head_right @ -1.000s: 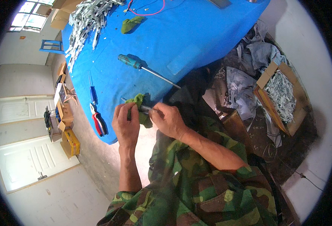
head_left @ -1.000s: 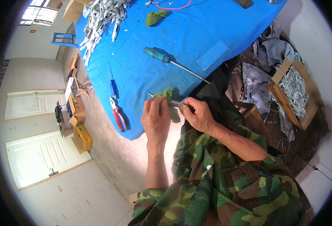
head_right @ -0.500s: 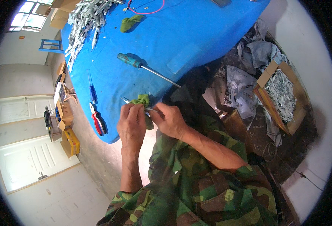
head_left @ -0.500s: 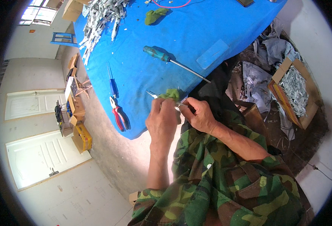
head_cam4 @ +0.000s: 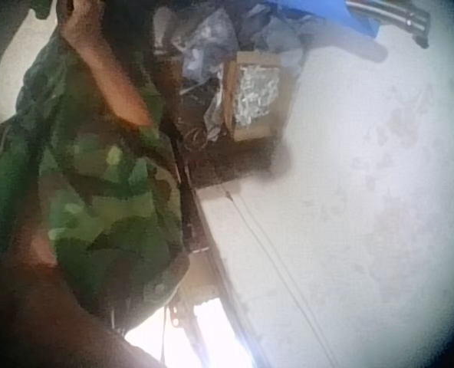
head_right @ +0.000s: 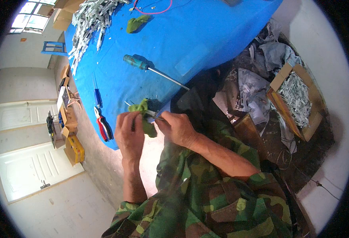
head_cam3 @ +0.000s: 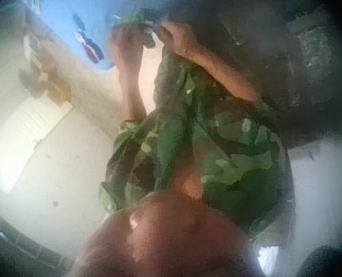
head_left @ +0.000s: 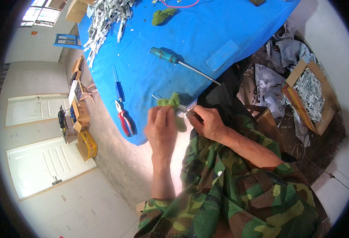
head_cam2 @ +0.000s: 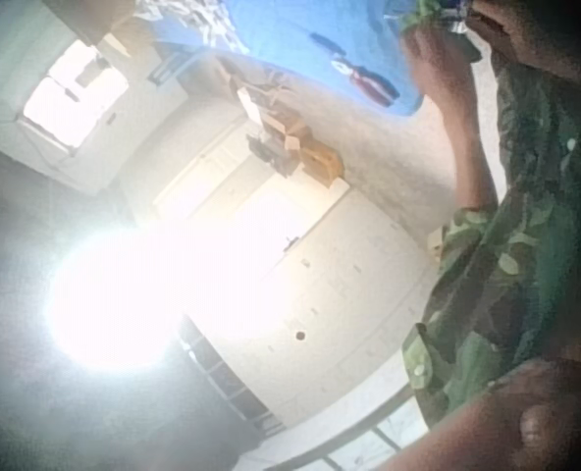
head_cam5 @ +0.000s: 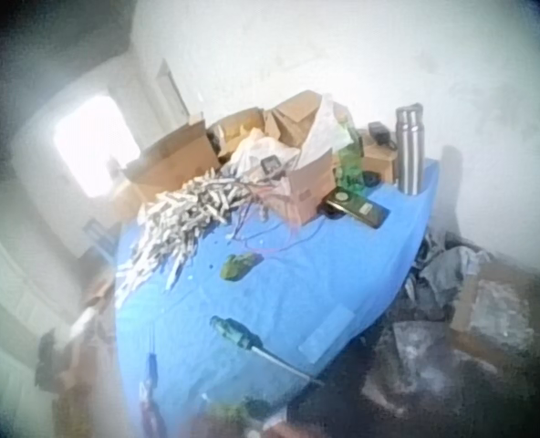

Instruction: The person uses pliers to manipulate small metal components, inserts them into a metal housing, and uses a screwdriver to secure or adjust the assembly on a work table.

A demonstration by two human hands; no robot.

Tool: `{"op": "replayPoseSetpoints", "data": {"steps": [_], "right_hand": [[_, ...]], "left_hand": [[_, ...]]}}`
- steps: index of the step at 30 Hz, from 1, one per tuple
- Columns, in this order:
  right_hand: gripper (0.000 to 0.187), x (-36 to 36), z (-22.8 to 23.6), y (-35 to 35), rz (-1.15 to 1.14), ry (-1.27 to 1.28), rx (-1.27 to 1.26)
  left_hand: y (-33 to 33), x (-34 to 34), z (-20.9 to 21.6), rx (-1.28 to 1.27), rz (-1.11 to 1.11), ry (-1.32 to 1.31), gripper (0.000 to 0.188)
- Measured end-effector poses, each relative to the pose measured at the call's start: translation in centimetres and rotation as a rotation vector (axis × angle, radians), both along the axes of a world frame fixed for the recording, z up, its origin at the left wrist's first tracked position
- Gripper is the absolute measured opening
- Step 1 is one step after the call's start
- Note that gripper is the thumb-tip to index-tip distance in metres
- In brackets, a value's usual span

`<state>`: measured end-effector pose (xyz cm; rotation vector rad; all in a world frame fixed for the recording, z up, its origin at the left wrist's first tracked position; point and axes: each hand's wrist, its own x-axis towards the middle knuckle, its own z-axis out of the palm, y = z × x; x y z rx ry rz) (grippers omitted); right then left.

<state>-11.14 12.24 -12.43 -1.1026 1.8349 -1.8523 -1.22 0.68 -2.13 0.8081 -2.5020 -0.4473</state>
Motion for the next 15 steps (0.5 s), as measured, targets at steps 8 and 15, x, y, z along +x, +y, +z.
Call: {"op": "replayPoseSetpoints", "data": {"steps": [8, 15], "right_hand": [[0.016, -0.1, -0.4, 0.2, 0.019, 0.105, 0.010], [0.016, 0.1, 0.0, -0.1, -0.006, 0.211, 0.021]], "left_hand": [[1.3, -0.6, -0.9, -0.046, -0.084, -0.095, 0.008], [-2.0, 0.1, -1.3, -0.061, 0.026, -0.099, 0.009]]}}
